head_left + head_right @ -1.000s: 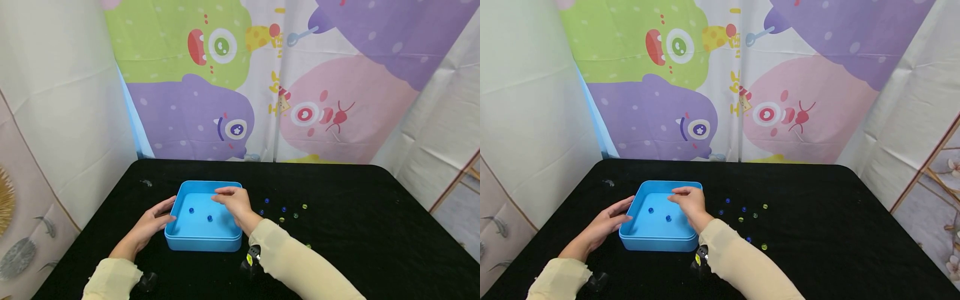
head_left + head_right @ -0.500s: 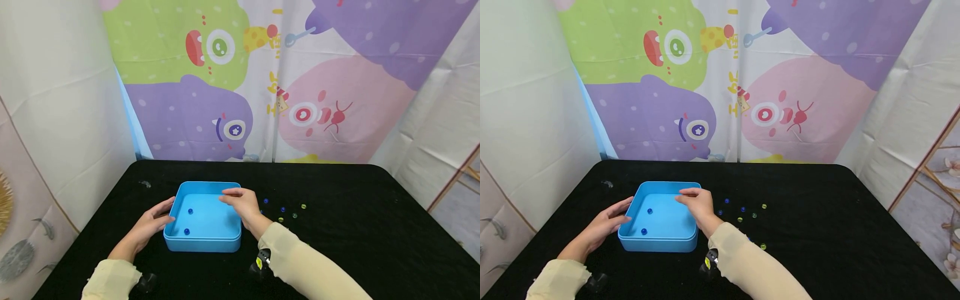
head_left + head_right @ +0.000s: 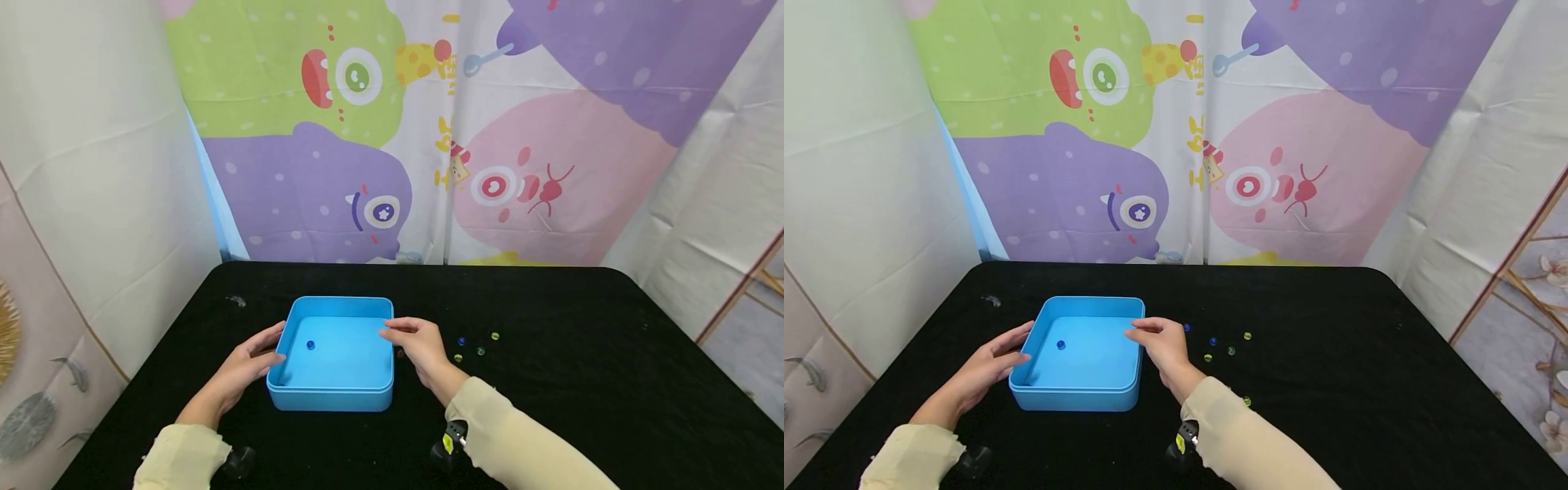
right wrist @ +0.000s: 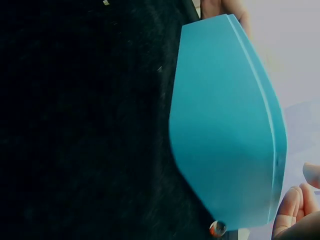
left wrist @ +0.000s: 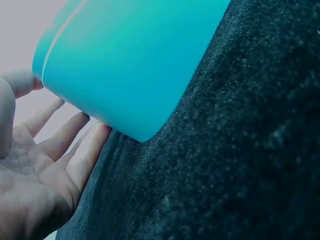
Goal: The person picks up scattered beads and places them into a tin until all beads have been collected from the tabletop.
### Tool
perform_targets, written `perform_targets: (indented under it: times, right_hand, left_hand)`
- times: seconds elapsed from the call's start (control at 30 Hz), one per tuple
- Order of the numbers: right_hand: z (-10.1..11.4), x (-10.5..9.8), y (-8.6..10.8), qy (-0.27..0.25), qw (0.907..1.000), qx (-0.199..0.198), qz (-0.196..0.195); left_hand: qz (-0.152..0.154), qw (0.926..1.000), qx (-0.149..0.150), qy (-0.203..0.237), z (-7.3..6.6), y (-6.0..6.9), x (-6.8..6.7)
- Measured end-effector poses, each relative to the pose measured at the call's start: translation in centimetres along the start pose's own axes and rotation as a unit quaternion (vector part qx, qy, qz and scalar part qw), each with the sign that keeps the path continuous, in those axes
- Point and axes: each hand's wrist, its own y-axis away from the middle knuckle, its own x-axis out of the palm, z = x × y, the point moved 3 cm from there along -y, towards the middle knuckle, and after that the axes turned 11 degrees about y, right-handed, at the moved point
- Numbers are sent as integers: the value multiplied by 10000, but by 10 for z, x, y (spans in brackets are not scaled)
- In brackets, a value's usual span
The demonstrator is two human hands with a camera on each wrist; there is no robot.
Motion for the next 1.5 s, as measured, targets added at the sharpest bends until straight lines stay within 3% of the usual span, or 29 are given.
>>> perform_targets:
  times: [0.23, 0.57, 1.5]
  right_hand:
    - [-13, -10, 0, -189, 9998, -4, -98]
    - [-27, -26, 3, 48, 9996, 113, -270]
    - [-49, -78, 2, -236, 9960, 253, -828]
  left_hand:
    - [-29, 10000, -19, -12, 1, 0, -1]
    - [8, 10000, -34, -12, 1, 0, 0]
    - [21, 10000, 57, -6, 1, -1, -2]
